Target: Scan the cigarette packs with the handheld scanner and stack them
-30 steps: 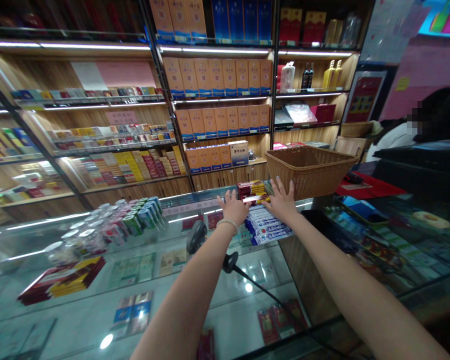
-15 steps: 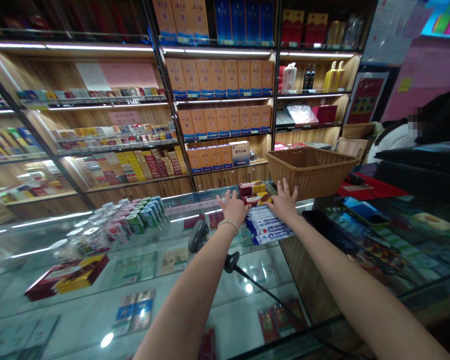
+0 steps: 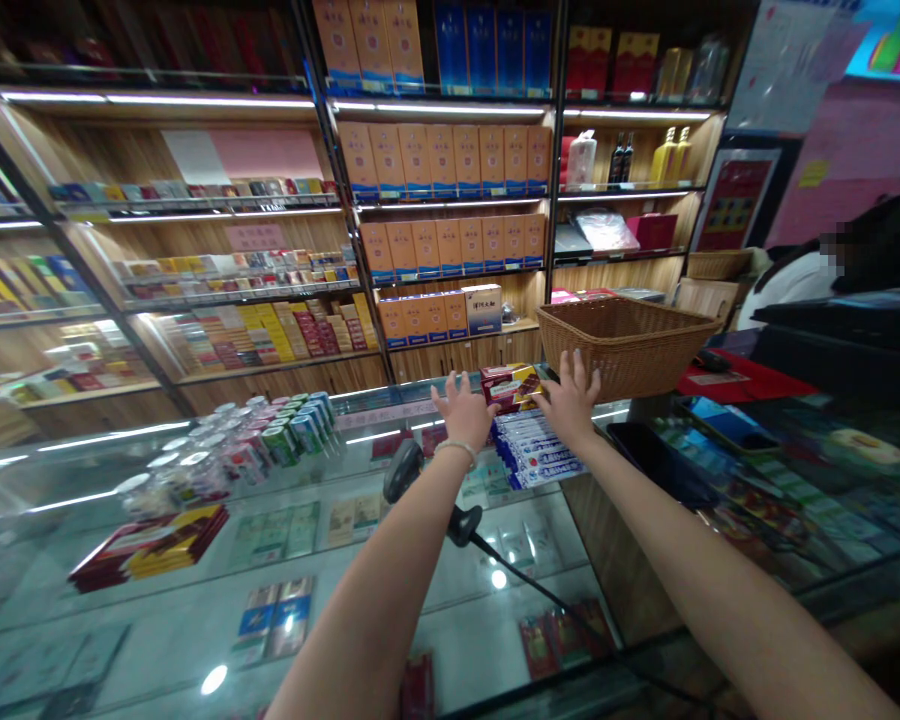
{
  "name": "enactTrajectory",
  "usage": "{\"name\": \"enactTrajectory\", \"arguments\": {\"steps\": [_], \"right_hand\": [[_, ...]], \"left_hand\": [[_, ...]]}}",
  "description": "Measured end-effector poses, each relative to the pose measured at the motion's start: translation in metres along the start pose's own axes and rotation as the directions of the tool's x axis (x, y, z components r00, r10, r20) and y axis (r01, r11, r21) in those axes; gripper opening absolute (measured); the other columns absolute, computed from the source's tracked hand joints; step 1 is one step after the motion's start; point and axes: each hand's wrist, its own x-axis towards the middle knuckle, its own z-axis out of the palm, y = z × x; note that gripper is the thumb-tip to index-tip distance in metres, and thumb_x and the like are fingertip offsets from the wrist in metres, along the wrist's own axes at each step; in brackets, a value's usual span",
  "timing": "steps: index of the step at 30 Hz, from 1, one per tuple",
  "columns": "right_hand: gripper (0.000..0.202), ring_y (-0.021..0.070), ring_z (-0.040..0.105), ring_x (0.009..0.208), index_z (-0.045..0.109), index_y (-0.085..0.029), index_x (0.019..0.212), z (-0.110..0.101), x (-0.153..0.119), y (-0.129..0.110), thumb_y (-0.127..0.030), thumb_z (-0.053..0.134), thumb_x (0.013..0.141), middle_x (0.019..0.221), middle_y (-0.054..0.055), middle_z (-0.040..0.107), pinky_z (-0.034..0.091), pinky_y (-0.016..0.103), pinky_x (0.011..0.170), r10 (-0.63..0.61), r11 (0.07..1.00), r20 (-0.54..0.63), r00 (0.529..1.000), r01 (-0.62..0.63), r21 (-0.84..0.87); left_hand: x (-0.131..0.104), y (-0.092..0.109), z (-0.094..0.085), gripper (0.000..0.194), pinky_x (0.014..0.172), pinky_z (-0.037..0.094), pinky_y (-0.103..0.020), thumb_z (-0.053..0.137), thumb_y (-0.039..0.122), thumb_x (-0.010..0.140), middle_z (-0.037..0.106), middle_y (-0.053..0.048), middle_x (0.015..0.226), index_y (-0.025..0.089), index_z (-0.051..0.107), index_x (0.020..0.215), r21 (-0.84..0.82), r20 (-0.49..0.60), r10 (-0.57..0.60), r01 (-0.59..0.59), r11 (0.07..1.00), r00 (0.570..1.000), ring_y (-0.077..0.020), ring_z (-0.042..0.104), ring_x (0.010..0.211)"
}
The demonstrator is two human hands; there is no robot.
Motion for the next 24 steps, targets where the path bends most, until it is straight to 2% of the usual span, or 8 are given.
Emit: {"name": "enactTrajectory", "arguments": {"steps": [7,13,18,24], "right_hand": [[0.030,0.0359,0.019,0.160,0.076,-0.020,0.114,-0.013,0.002,-0.019,-0.036,0.055,0.100,0.172,0.018,0.031,0.015,0.070,0.121,0.012,0.998,-0.150,0.989,-0.002,0.067],[0.032,0.0352,0.022,0.159,0.076,-0.019,0.115,-0.032,0.009,-0.046,-0.039,0.056,0.100,0.172,0.019,0.031,0.016,0.069,0.122,-0.017,0.995,-0.216,0.976,0.037,0.091],[0.032,0.0346,0.028,0.157,0.076,-0.020,0.116,-0.044,0.013,-0.076,-0.041,0.057,0.100,0.170,0.018,0.034,0.017,0.068,0.121,-0.047,0.990,-0.281,0.958,0.082,0.115],[0.030,0.0327,0.028,0.157,0.075,-0.022,0.115,-0.050,0.006,-0.126,-0.040,0.054,0.101,0.169,0.016,0.039,0.017,0.068,0.121,-0.035,0.979,-0.331,0.943,0.099,0.176]], "left_hand": [[-0.005,-0.012,-0.025,0.029,0.125,0.016,-0.071,0.066,0.048,0.096,0.041,-0.011,0.168,0.026,0.083,0.103,-0.042,-0.129,0.000,-0.006,0.999,0.992,-0.0378,0.024,0.159],[-0.014,-0.033,-0.053,0.027,0.125,0.016,-0.072,0.069,0.047,0.094,0.042,-0.012,0.168,0.026,0.082,0.105,-0.053,-0.246,0.020,-0.034,0.998,0.969,-0.0384,0.026,0.159],[-0.026,-0.057,-0.076,0.027,0.124,0.019,-0.073,0.067,0.046,0.095,0.043,-0.013,0.167,0.026,0.082,0.106,-0.069,-0.314,0.002,-0.025,0.997,0.949,-0.0395,0.028,0.158],[-0.048,-0.095,-0.101,0.024,0.123,0.019,-0.074,0.068,0.043,0.095,0.043,-0.012,0.167,0.026,0.081,0.105,-0.073,-0.384,-0.012,-0.018,0.997,0.923,-0.0393,0.029,0.158]]}}
